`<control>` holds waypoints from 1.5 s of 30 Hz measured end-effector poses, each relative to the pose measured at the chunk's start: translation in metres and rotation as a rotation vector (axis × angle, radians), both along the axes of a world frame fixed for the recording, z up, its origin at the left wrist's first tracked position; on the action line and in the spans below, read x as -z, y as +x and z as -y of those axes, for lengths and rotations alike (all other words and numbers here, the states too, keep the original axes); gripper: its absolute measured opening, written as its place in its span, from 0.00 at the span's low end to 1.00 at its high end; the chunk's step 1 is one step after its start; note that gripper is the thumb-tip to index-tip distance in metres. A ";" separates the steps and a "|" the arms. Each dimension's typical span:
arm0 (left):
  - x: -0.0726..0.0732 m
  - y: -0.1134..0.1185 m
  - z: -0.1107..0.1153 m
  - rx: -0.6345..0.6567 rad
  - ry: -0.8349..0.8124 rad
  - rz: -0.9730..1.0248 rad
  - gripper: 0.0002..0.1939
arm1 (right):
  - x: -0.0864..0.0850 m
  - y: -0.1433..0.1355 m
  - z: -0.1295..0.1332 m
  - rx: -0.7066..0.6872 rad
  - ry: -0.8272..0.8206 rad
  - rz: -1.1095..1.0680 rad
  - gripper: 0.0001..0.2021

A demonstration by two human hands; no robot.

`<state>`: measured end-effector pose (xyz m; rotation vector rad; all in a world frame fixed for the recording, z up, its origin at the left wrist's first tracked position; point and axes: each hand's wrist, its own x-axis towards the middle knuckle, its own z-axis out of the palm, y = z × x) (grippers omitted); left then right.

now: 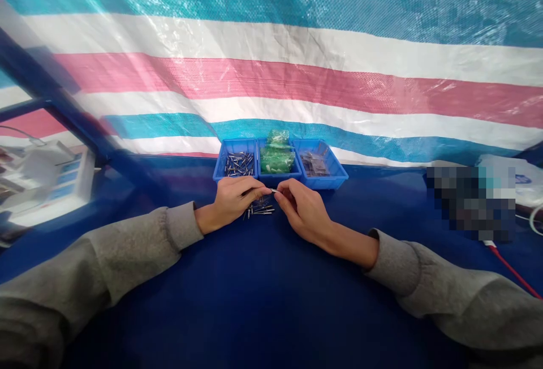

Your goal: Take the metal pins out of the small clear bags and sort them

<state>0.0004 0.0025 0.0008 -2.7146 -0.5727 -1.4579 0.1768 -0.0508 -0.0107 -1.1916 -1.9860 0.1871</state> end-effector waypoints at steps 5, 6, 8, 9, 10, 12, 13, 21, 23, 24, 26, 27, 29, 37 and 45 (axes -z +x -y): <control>-0.002 0.000 -0.002 0.016 0.020 -0.036 0.16 | -0.001 0.001 -0.001 -0.034 0.126 -0.056 0.10; -0.002 0.000 -0.002 0.017 0.019 -0.054 0.17 | -0.001 0.001 -0.001 -0.038 0.139 -0.079 0.10; -0.003 0.001 -0.002 0.017 0.020 -0.079 0.17 | -0.001 0.002 -0.001 -0.038 0.158 -0.119 0.11; -0.003 0.001 -0.001 0.015 0.021 -0.082 0.17 | -0.002 0.002 -0.001 -0.034 0.165 -0.133 0.11; -0.003 0.001 -0.001 0.014 0.018 -0.081 0.16 | -0.002 0.002 -0.001 -0.031 0.172 -0.144 0.11; -0.004 0.002 0.000 0.025 0.013 -0.065 0.13 | -0.002 0.002 -0.002 -0.026 0.181 -0.159 0.11; -0.004 0.002 0.001 0.036 0.011 -0.056 0.11 | -0.002 0.002 -0.002 -0.026 0.181 -0.162 0.11; -0.001 0.001 0.002 0.117 0.051 0.043 0.05 | 0.000 0.002 -0.003 -0.099 0.107 -0.083 0.14; 0.000 0.001 0.002 0.122 0.059 0.049 0.04 | 0.001 0.002 -0.004 -0.118 0.090 -0.058 0.15; 0.000 0.001 0.003 0.121 0.057 0.060 0.04 | 0.001 0.002 -0.004 -0.119 0.086 -0.051 0.15; 0.000 0.001 0.003 0.110 0.043 0.101 0.04 | 0.001 0.002 -0.004 -0.107 0.087 -0.050 0.15; 0.000 0.001 0.003 0.103 0.029 0.121 0.05 | 0.002 0.003 -0.004 -0.100 0.088 -0.051 0.15; 0.001 0.001 0.003 0.111 -0.021 0.134 0.06 | 0.002 0.003 -0.004 -0.092 0.086 -0.053 0.14; 0.005 -0.002 0.004 0.221 -0.202 0.061 0.06 | 0.001 0.002 -0.003 -0.105 0.079 -0.053 0.14; 0.000 -0.001 0.004 0.126 -0.132 -0.014 0.08 | 0.002 0.002 -0.004 -0.115 0.071 -0.042 0.15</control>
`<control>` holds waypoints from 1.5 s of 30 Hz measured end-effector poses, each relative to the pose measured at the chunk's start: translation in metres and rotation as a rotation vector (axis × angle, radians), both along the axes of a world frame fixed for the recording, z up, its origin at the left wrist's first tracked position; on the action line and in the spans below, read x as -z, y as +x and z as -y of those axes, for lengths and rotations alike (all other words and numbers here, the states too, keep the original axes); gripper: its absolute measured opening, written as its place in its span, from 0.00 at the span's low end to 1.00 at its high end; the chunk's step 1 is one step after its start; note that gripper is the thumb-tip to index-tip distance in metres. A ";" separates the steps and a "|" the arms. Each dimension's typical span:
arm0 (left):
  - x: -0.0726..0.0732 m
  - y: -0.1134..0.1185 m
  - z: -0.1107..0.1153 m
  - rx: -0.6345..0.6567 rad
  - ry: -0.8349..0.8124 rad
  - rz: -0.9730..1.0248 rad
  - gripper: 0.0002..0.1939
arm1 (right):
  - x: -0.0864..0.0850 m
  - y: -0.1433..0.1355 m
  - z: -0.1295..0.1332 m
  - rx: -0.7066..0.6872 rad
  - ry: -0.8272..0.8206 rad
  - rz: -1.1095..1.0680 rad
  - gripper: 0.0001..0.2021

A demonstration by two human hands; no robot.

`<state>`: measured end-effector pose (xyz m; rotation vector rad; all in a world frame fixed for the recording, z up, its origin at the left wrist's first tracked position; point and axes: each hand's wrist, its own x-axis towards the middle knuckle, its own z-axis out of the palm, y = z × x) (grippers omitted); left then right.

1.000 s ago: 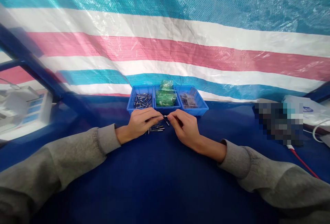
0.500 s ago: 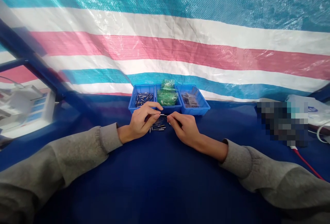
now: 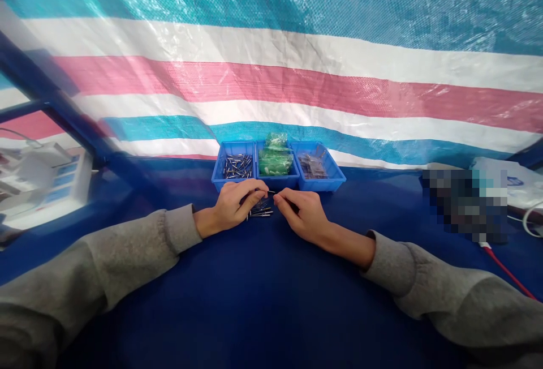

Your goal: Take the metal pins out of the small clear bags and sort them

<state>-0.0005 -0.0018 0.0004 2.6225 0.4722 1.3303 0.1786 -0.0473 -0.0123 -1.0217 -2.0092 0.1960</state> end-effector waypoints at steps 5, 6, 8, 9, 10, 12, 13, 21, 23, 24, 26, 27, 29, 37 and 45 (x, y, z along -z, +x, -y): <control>0.004 0.000 -0.004 -0.069 0.085 -0.005 0.12 | 0.001 0.001 -0.001 -0.010 0.014 -0.006 0.15; 0.005 0.000 -0.004 -0.075 0.093 0.001 0.12 | 0.002 0.001 -0.001 -0.011 0.016 -0.011 0.15; 0.006 0.000 -0.005 -0.080 0.109 0.015 0.12 | 0.002 0.001 -0.001 -0.012 0.018 -0.014 0.15; 0.006 0.000 -0.006 -0.082 0.115 0.019 0.12 | 0.002 0.001 -0.001 -0.013 0.018 -0.013 0.14; 0.006 0.000 -0.006 -0.086 0.120 0.019 0.12 | 0.002 0.001 -0.001 -0.014 0.019 -0.012 0.14; 0.004 0.001 -0.005 -0.090 0.132 0.018 0.12 | 0.002 0.001 0.000 -0.015 0.021 -0.010 0.14; 0.003 0.001 -0.005 -0.085 0.137 0.017 0.13 | 0.001 0.001 0.000 -0.016 0.022 -0.009 0.14; 0.001 0.002 -0.004 -0.056 0.170 -0.032 0.13 | 0.001 0.000 -0.001 -0.017 0.039 -0.024 0.15; 0.001 0.002 -0.004 -0.059 0.169 -0.038 0.14 | 0.001 0.000 0.000 -0.020 0.042 -0.028 0.14; 0.002 0.001 -0.004 -0.061 0.170 -0.038 0.14 | 0.001 0.000 0.000 -0.022 0.044 -0.031 0.14; 0.002 0.001 -0.004 -0.068 0.177 -0.037 0.14 | 0.001 0.000 0.000 -0.024 0.043 -0.032 0.14; 0.002 0.001 -0.004 -0.072 0.182 -0.035 0.14 | 0.001 0.000 0.000 -0.024 0.042 -0.031 0.14; 0.003 0.001 -0.004 -0.083 0.190 -0.034 0.14 | 0.001 0.000 0.000 -0.024 0.039 -0.025 0.14; 0.003 0.003 -0.006 -0.066 0.177 0.027 0.13 | -0.001 0.001 0.000 -0.019 0.028 0.003 0.15; 0.003 0.003 -0.005 -0.044 0.195 0.012 0.10 | -0.001 0.000 0.000 -0.037 0.038 -0.005 0.15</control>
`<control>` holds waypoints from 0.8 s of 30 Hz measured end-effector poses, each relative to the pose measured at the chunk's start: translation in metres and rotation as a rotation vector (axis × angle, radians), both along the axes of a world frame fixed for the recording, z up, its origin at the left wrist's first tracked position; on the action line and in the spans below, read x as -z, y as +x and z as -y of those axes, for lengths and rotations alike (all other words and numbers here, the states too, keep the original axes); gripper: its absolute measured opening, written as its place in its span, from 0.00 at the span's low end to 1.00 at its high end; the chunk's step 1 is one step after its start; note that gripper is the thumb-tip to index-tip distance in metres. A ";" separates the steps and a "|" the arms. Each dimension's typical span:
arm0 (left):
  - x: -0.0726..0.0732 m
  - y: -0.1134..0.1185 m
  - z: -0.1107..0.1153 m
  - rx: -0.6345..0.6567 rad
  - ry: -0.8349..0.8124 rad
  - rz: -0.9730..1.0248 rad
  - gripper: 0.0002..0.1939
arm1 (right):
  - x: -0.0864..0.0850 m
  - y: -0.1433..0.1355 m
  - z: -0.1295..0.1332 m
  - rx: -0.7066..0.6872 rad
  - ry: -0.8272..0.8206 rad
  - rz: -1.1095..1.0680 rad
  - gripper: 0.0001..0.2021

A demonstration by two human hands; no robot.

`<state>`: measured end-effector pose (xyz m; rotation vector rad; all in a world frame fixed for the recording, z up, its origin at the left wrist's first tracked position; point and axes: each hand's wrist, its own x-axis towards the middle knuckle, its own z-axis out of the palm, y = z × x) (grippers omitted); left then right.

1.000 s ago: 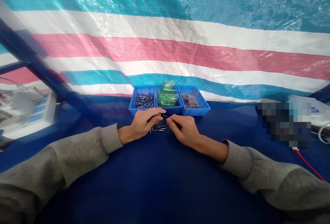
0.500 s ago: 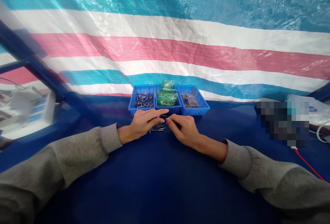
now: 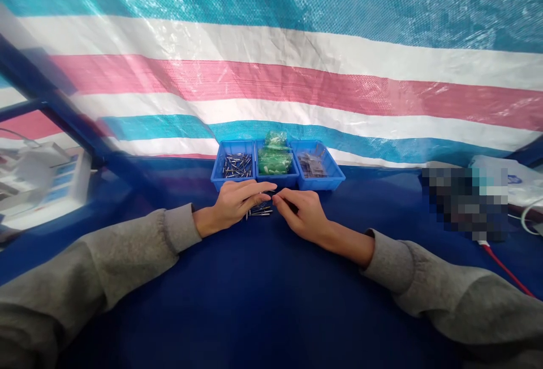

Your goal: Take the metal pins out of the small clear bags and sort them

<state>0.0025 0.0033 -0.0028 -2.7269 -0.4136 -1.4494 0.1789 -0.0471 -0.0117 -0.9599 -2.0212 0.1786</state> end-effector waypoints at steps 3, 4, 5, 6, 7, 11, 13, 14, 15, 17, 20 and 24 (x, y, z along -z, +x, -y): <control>-0.001 0.000 0.000 0.019 -0.017 -0.025 0.10 | 0.000 0.000 0.000 -0.001 0.005 -0.006 0.15; -0.002 0.000 0.001 0.030 -0.022 -0.033 0.10 | 0.000 0.000 0.000 0.002 0.005 -0.006 0.15; -0.003 0.000 0.001 0.043 -0.025 -0.038 0.10 | 0.000 0.000 0.000 0.003 0.003 -0.007 0.15; -0.003 0.000 0.001 0.054 -0.027 -0.043 0.10 | 0.000 0.000 0.001 0.003 0.000 -0.010 0.15; -0.004 0.000 0.001 0.061 -0.029 -0.046 0.11 | 0.000 0.000 0.001 0.002 -0.003 -0.011 0.15; -0.004 0.000 0.002 0.038 -0.023 -0.047 0.12 | 0.001 0.001 0.000 0.001 -0.007 -0.002 0.14; -0.004 0.000 0.002 0.024 -0.025 -0.041 0.12 | 0.002 0.001 0.000 -0.002 -0.012 -0.005 0.13; -0.003 0.000 0.001 0.021 -0.023 -0.033 0.12 | 0.002 0.001 0.000 -0.004 -0.015 -0.008 0.13; -0.003 0.000 0.001 0.015 -0.019 -0.022 0.11 | 0.002 0.001 0.000 -0.006 -0.015 -0.009 0.12; -0.002 0.001 0.001 -0.001 -0.011 -0.001 0.11 | 0.002 0.001 0.000 -0.015 -0.007 -0.014 0.11; -0.002 0.002 0.001 -0.018 -0.021 0.024 0.11 | 0.002 0.001 0.001 -0.032 0.004 -0.039 0.08; -0.003 0.002 0.001 -0.002 -0.025 0.032 0.11 | 0.002 0.001 0.002 0.008 0.027 -0.084 0.08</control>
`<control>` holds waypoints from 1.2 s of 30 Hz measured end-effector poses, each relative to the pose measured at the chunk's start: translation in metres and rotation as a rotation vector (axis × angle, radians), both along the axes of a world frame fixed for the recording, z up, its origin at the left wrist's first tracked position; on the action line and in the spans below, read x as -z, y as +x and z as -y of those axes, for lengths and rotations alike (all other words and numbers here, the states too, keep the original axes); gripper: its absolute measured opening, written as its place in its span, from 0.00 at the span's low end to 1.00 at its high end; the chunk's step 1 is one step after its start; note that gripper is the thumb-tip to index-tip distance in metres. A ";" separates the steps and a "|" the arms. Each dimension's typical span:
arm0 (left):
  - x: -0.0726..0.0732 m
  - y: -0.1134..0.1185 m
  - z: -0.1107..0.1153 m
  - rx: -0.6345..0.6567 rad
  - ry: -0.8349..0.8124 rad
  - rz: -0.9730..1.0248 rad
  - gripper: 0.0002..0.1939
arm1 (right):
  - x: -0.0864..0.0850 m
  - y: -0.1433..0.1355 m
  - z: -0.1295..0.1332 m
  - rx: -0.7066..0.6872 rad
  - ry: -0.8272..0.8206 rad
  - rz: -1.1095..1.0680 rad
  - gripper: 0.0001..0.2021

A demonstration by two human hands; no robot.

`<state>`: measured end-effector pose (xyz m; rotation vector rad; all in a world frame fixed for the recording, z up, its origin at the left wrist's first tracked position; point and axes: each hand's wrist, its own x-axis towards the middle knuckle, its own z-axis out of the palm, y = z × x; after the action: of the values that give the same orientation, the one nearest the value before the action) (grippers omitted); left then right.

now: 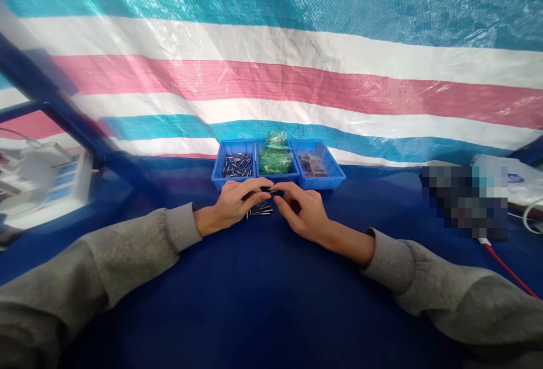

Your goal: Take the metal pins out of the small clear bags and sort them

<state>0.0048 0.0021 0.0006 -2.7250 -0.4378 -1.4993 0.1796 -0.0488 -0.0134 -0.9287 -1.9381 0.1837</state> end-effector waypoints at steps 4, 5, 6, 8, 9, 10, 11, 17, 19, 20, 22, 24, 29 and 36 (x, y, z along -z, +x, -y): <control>0.001 0.000 0.000 0.018 -0.006 -0.005 0.10 | 0.001 -0.001 -0.001 0.004 0.026 0.005 0.09; 0.001 0.000 -0.001 0.021 -0.004 -0.009 0.10 | 0.001 -0.001 -0.001 -0.009 0.033 0.013 0.08; 0.002 0.000 -0.001 0.025 -0.002 -0.015 0.10 | 0.001 -0.001 -0.001 -0.022 0.040 0.020 0.08; 0.004 -0.001 -0.002 0.028 -0.004 -0.026 0.10 | 0.001 -0.001 -0.001 -0.044 0.034 0.038 0.08; 0.004 -0.002 -0.002 0.026 -0.010 -0.028 0.11 | 0.000 0.000 -0.001 -0.052 0.022 0.051 0.08; 0.004 -0.002 -0.002 0.022 -0.018 -0.030 0.11 | 0.000 0.000 -0.001 -0.055 0.011 0.060 0.08; 0.004 -0.002 -0.002 0.018 -0.028 -0.029 0.11 | 0.000 0.000 -0.002 -0.049 0.004 0.061 0.08; -0.001 -0.001 0.000 -0.075 -0.017 -0.042 0.13 | 0.001 0.000 -0.002 0.078 0.010 -0.032 0.09; -0.003 -0.001 0.001 -0.094 -0.003 -0.039 0.12 | 0.002 0.000 -0.002 0.081 0.019 -0.037 0.09; -0.003 0.000 0.002 -0.095 0.001 -0.036 0.12 | 0.002 0.001 -0.002 0.083 0.022 -0.035 0.09; -0.004 0.000 0.002 -0.089 0.007 -0.031 0.12 | 0.002 0.001 -0.002 0.092 0.021 -0.030 0.10; -0.004 -0.001 0.003 -0.087 0.010 -0.027 0.12 | 0.002 0.001 -0.002 0.097 0.016 -0.023 0.11; -0.002 -0.003 0.002 -0.049 0.015 0.003 0.09 | 0.002 0.000 -0.002 0.104 0.016 -0.045 0.11; -0.001 -0.002 0.001 0.024 0.043 0.077 0.03 | 0.001 0.000 -0.003 0.035 0.022 0.014 0.12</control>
<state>0.0025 0.0009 0.0016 -2.6571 -0.3716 -1.6038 0.1796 -0.0462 -0.0145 -0.9506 -1.9318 0.1359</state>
